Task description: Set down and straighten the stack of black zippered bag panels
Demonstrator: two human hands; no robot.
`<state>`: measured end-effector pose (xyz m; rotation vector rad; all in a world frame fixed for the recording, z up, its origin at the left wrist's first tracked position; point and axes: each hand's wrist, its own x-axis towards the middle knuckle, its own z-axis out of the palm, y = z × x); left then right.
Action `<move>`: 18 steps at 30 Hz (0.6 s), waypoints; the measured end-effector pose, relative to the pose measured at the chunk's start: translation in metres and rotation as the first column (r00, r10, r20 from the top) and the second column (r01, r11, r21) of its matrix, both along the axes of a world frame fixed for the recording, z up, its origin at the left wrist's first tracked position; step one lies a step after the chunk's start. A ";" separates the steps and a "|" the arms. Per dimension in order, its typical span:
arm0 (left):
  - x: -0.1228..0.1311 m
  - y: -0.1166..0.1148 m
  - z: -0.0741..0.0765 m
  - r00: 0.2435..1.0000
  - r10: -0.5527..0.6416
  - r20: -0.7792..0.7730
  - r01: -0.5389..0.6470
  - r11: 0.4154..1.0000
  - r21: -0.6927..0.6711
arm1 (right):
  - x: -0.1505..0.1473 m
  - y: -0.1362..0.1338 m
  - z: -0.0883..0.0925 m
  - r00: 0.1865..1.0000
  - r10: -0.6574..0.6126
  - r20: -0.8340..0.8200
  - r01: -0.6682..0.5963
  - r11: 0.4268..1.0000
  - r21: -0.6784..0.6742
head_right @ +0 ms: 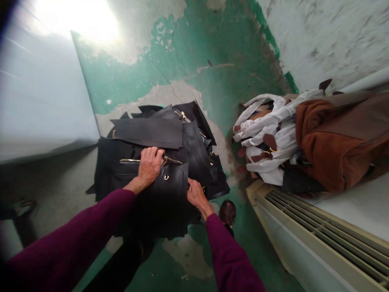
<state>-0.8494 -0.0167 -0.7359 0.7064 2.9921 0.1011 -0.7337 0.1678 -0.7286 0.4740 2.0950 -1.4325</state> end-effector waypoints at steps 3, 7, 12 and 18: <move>0.005 -0.005 -0.010 1.000 0.029 -0.010 -0.029 1.000 0.002 | 0.008 0.041 -0.021 0.993 -0.108 0.042 0.103 0.988 0.117; 0.004 -0.004 -0.013 0.999 0.035 -0.031 -0.035 0.999 0.018 | 0.013 0.112 -0.055 0.953 -0.293 0.079 0.219 0.843 0.492; 0.001 -0.006 -0.026 0.998 0.043 -0.036 -0.042 0.998 0.050 | 0.002 0.149 -0.100 0.959 -0.259 0.114 0.112 0.717 0.688; 0.000 -0.011 -0.033 0.997 0.075 0.000 -0.075 0.994 0.081 | -0.015 0.144 -0.122 0.983 -0.156 0.101 0.061 0.785 0.617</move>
